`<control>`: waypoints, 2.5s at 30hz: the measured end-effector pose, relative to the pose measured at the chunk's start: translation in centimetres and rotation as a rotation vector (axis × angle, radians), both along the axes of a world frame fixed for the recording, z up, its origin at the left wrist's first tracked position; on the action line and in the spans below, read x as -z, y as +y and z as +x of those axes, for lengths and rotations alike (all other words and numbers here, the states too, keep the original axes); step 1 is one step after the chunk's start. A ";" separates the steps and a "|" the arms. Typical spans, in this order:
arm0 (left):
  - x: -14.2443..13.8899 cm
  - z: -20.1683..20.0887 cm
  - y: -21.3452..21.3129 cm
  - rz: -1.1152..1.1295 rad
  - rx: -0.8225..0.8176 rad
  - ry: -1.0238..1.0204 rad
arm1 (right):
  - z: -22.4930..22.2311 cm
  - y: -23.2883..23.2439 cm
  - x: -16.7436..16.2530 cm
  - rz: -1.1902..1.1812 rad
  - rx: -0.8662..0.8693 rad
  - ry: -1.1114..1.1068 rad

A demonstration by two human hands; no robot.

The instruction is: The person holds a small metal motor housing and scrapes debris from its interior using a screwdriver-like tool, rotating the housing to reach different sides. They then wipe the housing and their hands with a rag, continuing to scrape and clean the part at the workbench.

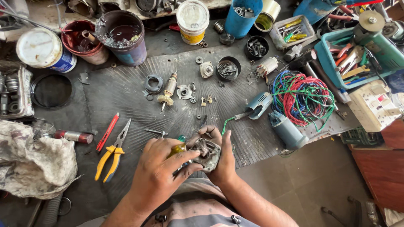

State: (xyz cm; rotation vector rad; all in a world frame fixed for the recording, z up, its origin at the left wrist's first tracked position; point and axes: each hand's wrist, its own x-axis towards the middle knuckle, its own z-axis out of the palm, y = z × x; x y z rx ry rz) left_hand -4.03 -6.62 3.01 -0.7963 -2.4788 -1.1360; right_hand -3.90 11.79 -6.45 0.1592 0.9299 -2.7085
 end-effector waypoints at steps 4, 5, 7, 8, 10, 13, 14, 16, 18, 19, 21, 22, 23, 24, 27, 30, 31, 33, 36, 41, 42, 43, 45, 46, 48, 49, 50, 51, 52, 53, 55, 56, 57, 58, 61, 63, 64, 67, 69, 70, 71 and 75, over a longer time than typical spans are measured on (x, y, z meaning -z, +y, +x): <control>0.0 -0.2 -0.2 -0.019 -0.034 0.006 | 0.3 0.1 0.2 0.091 -0.034 0.179; -0.1 -0.2 -0.2 -0.020 -0.039 0.019 | 0.4 0.2 0.2 0.142 -0.052 0.207; -0.3 -0.3 -0.3 -0.015 -0.017 0.019 | 0.8 0.4 0.0 0.248 -0.088 0.261; -0.4 -0.3 -0.3 -0.011 0.008 0.009 | 0.8 0.5 0.0 0.271 -0.104 0.270; -0.6 -0.4 -0.2 -0.008 0.052 -0.003 | 1.0 0.8 -0.1 0.313 -0.141 0.285; -0.6 -0.4 0.1 0.003 0.075 0.007 | 0.8 1.1 0.0 0.536 -0.128 0.291; -0.6 -0.5 0.2 0.012 0.069 0.017 | 0.8 1.1 0.0 0.496 -0.155 0.275; -0.5 -0.4 0.4 0.065 0.026 0.042 | 0.7 1.3 0.2 0.415 -0.207 0.243; -0.3 -0.2 0.2 0.156 -0.045 0.070 | 0.5 1.3 0.4 0.444 -0.216 0.253; -0.3 -0.1 0.1 0.224 -0.093 0.070 | 0.5 1.3 0.4 0.460 -0.219 0.255; -0.2 0.1 -0.7 0.358 -0.189 0.077 | 0.2 1.1 0.4 0.362 -0.188 0.172; -0.2 0.3 -1.2 0.381 -0.245 0.077 | 0.1 0.9 0.4 0.312 -0.174 0.130; -0.1 0.5 -1.7 0.404 -0.304 0.076 | -0.2 0.8 0.3 0.130 -0.148 0.056; -0.1 0.6 -2.2 0.426 -0.363 0.078 | -0.6 0.6 0.2 -0.052 -0.122 -0.015; 0.2 0.7 -3.1 0.309 -0.338 0.108 | -1.6 0.6 -0.5 -0.388 0.025 -0.346; 0.7 0.9 -2.8 0.295 -0.290 0.059 | -2.1 0.6 -1.2 -0.477 0.170 -0.569; 0.9 1.1 -2.4 0.271 -0.265 0.067 | -2.1 0.5 -1.4 -0.481 0.211 -0.620; 1.2 1.5 -1.4 0.221 -0.219 0.084 | -2.0 0.4 -1.6 -0.522 0.199 -0.618; 1.5 1.8 0.3 0.084 -0.079 0.092 | -1.7 0.0 -1.4 -0.497 0.155 -0.618; 1.1 1.4 1.7 -0.114 0.083 0.031 | -1.1 -0.1 -0.7 -0.405 0.144 -0.585; 0.9 1.3 1.7 -0.086 0.083 0.000 | -1.1 0.0 -0.6 -0.385 0.155 -0.581; 0.6 1.4 1.5 -0.066 0.060 -0.010 | -1.1 0.2 -0.5 -0.365 0.168 -0.578; -0.1 1.6 0.6 -0.026 0.020 -0.037 | -1.2 0.5 -0.3 -0.362 0.198 -0.595; -0.3 1.8 0.3 -0.003 0.021 -0.058 | -1.3 0.6 -0.2 -0.359 0.211 -0.606; -0.4 2.1 -0.1 0.041 0.021 -0.101 | -1.5 0.8 -0.1 -0.389 0.256 -0.639; -0.2 2.2 0.1 0.085 0.012 -0.116 | -1.5 0.7 -0.1 -0.405 0.275 -0.656; 0.2 2.2 0.4 0.126 0.001 -0.130 | -1.6 0.6 -0.1 -0.422 0.263 -0.646; 0.6 2.3 0.8 0.166 -0.012 -0.143 | -1.7 0.5 -0.1 -0.440 0.249 -0.637; 1.0 2.4 0.9 0.149 -0.022 -0.161 | -1.7 0.3 -0.1 -0.456 0.232 -0.630; 1.5 2.4 1.0 0.134 -0.034 -0.178 | -1.6 0.3 -0.3 -0.391 0.244 -0.570; 2.4 2.6 0.7 0.399 -0.011 -0.415 | -1.5 0.5 -0.6 -0.258 0.275 -0.448; 2.8 2.7 0.1 0.681 0.021 -0.634 | -1.4 1.0 -0.9 -0.240 0.287 -0.313; 3.1 2.8 -0.5 0.969 0.052 -0.852 | -1.3 1.7 -1.3 -0.219 0.298 -0.178; 3.4 2.8 -1.2 0.682 0.011 -0.808 | -1.2 2.4 -1.6 -0.196 0.301 -0.046; 4.7 2.0 -3.5 -0.173 -0.120 -0.614 | -1.6 3.9 -2.1 -0.222 0.395 -0.071; 5.7 1.7 -4.4 -0.751 -0.179 -0.446 | -1.7 4.2 -2.0 -0.216 0.410 -0.115; 6.2 1.7 -4.5 -0.590 -0.180 -0.560 | -1.8 4.2 -1.9 -0.213 0.422 -0.135; 7.7 2.5 -4.5 -0.258 -0.102 -0.683 | -1.9 3.9 -1.4 -0.251 0.384 -0.270; 8.4 3.0 -4.8 -0.254 0.037 -0.507 | -1.9 3.6 -1.1 -0.238 0.384 -0.355; 8.8 3.3 -4.9 -0.274 0.073 -0.572 | -1.9 3.4 -1.0 -0.231 0.380 -0.401; 9.1 3.5 -5.0 -0.292 0.102 -0.636 | -1.9 3.3 -0.9 -0.247 0.364 -0.432; 9.7 3.8 -5.1 -0.398 0.127 -0.647 | -2.0 2.6 -0.7 -0.315 0.304 -0.490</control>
